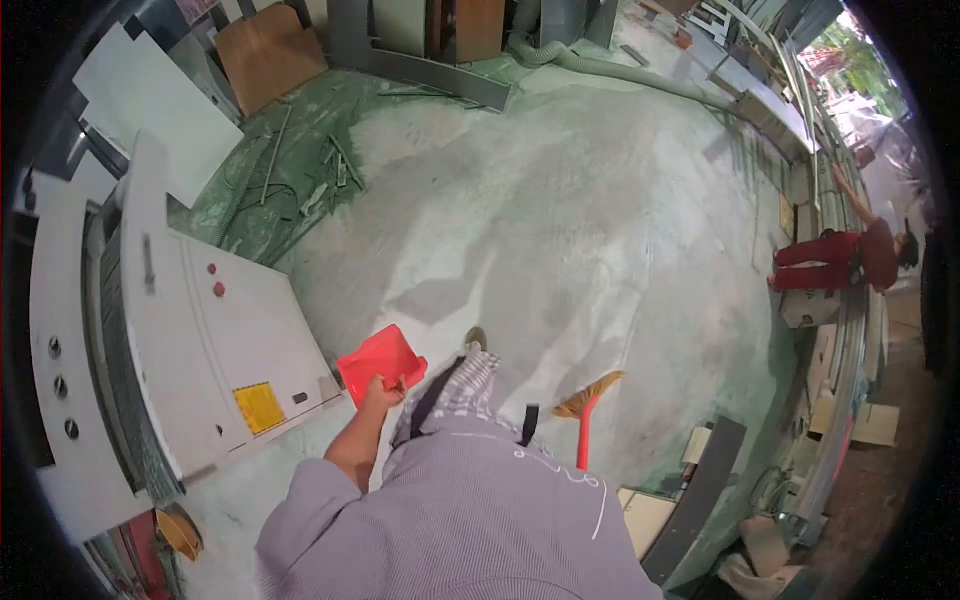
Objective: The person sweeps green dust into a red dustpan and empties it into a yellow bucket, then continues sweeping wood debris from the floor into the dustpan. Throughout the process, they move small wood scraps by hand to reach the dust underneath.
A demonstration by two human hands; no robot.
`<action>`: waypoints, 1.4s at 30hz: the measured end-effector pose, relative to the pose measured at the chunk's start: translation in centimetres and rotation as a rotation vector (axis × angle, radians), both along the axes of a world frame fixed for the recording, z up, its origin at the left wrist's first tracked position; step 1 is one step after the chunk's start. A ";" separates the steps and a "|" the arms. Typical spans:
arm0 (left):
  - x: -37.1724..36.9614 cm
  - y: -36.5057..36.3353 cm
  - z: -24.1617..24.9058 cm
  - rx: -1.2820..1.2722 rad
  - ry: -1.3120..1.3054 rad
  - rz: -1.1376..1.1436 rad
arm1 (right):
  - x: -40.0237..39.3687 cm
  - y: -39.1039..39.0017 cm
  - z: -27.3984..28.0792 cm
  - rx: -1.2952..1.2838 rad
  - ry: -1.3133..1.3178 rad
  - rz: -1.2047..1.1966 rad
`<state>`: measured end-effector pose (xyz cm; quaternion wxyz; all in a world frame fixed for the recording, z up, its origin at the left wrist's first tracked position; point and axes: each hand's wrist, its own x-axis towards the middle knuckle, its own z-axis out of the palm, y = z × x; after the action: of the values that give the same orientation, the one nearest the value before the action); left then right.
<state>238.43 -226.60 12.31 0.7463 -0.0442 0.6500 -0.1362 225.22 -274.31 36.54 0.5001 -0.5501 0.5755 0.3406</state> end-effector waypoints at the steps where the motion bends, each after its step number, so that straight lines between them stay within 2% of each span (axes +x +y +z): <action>1: 3.3 -1.6 0.9 0.109 0.028 -0.016 | 1.8 -2.9 -1.7 -0.008 -0.013 0.011; 5: 16.1 -6.9 5.5 0.044 0.054 0.012 | 8.1 -7.9 -5.8 0.005 -0.077 0.010; 7: 23.6 -10.2 7.5 -0.007 -0.076 -0.053 | 14.6 -9.3 -7.0 0.021 -0.118 0.016; 10: 33.5 -13.1 7.0 -0.081 -0.213 -0.107 | 22.8 -11.2 -8.8 0.045 -0.150 0.042; 14: 45.6 -17.7 8.1 -0.011 -0.288 -0.133 | 35.5 -15.1 -11.4 0.079 -0.191 0.090; 20: 61.4 -25.7 7.2 0.049 -0.287 -0.197 | 55.5 -23.3 -11.5 0.095 -0.248 0.098; 23: 69.0 -30.0 7.0 0.086 -0.215 -0.141 | 64.3 -28.9 -10.7 0.059 -0.267 0.106; 26: 74.1 -32.8 5.8 -0.012 -0.198 -0.074 | 72.7 -33.9 -10.1 0.021 -0.301 0.134; 29: 79.1 -34.8 0.0 0.026 -0.165 -0.139 | 83.4 -38.2 -10.0 -0.015 -0.309 0.115; 31: 81.1 -34.8 -4.1 0.064 -0.131 -0.211 | 87.0 -39.9 -10.4 -0.037 -0.334 0.081; 32: 85.0 -36.1 -5.1 0.083 -0.111 -0.249 | 90.9 -41.8 -10.2 0.045 -0.372 0.114; 33: 87.7 -37.3 -5.3 0.210 -0.122 -0.278 | 93.4 -42.6 -10.0 0.126 -0.408 0.146; 35: 93.8 -38.0 -4.4 0.191 -0.084 -0.286 | 98.8 -44.4 -9.5 0.118 -0.394 0.119; 37: 100.7 -42.0 -4.2 0.146 -0.061 -0.270 | 105.7 -47.9 -8.2 0.091 -0.389 0.112; 42: 121.2 -47.1 1.3 0.093 -0.105 -0.324 | 113.6 -49.6 -8.4 0.135 -0.315 -0.010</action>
<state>359.67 -273.72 13.58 0.7487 0.1027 0.6144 -0.2266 338.77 -323.96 28.14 0.6218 -0.5591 0.4682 0.2857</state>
